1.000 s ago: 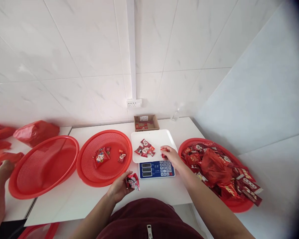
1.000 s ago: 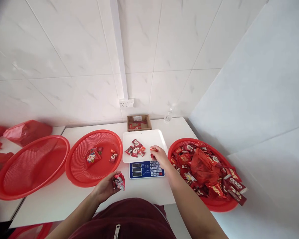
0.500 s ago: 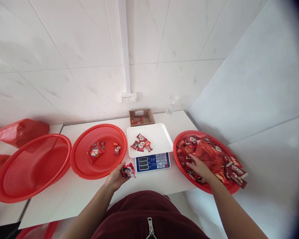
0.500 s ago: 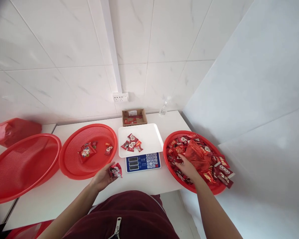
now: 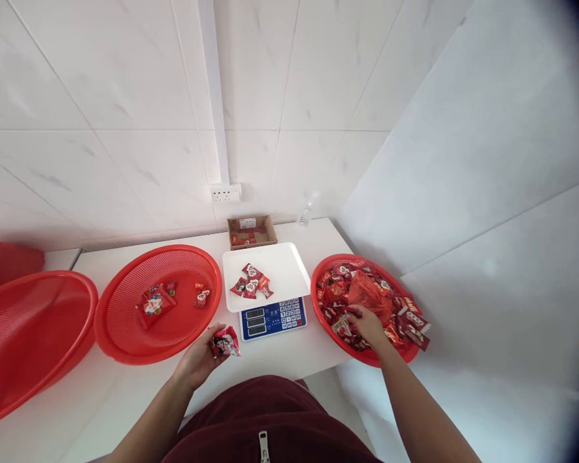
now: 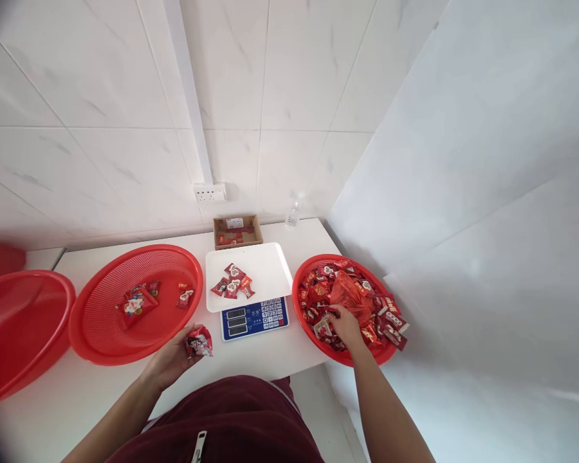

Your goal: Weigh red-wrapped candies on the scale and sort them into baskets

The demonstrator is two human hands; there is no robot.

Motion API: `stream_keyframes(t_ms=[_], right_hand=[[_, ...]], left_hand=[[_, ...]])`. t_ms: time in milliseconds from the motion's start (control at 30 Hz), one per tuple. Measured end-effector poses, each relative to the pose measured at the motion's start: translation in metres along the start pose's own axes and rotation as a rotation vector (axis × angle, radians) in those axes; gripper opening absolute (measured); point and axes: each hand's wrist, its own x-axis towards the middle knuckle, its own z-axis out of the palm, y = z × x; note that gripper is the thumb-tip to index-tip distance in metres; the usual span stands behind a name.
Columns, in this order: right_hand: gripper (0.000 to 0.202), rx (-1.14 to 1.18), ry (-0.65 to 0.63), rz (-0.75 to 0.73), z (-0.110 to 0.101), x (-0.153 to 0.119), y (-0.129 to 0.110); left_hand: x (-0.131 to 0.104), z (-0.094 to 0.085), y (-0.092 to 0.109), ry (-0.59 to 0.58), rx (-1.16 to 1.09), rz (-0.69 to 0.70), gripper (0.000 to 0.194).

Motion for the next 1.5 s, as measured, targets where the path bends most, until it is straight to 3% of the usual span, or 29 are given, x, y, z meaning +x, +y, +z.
stream_keyframes(t_ms=[200, 333, 433, 567, 700, 800, 867, 967, 1067, 1233, 1367, 1500], right_hand=[[0.036, 0.171, -0.001, 0.063, -0.005, 0.0, -0.003], [0.036, -0.045, -0.147, -0.026, 0.013, -0.009, -0.002], [0.044, -0.145, -0.173, -0.037, 0.027, -0.014, -0.002], [0.034, -0.273, -0.127, 0.001, 0.026, -0.011, -0.005], [0.028, -0.338, -0.028, -0.038, 0.002, -0.005, -0.013], [0.028, -0.334, 0.144, -0.115, -0.015, -0.001, -0.031], [0.029, -0.213, 0.21, -0.139, -0.018, 0.002, -0.052], [0.034, 0.091, 0.128, -0.145, -0.001, 0.005, -0.095], [0.033, 0.377, -0.074, -0.115, 0.038, 0.009, -0.139], [0.029, 0.564, -0.287, -0.094, 0.1, 0.018, -0.191], [0.025, 0.613, -0.314, -0.123, 0.113, 0.026, -0.203], [0.022, 0.61, -0.27, -0.082, 0.1, 0.025, -0.183]], left_hand=[[0.0, 0.001, -0.001, -0.013, 0.006, -0.01, 0.012], [-0.001, 0.004, -0.002, -0.013, 0.026, -0.013, 0.012], [-0.003, 0.006, -0.003, -0.003, 0.039, -0.019, 0.012], [-0.004, 0.006, -0.004, -0.012, 0.041, -0.026, 0.01], [-0.005, 0.004, -0.004, -0.002, 0.035, -0.025, 0.012], [-0.008, 0.004, -0.005, -0.001, 0.015, -0.035, 0.013], [-0.009, 0.004, -0.005, -0.011, -0.001, -0.041, 0.013], [-0.011, 0.006, -0.006, -0.011, -0.021, -0.045, 0.012], [-0.014, 0.005, -0.007, -0.006, -0.037, -0.045, 0.011], [-0.023, -0.002, -0.007, 0.002, -0.064, -0.017, 0.011], [-0.028, -0.011, -0.008, 0.017, -0.094, -0.001, 0.013], [-0.03, -0.017, -0.009, 0.046, -0.109, -0.01, 0.012]])
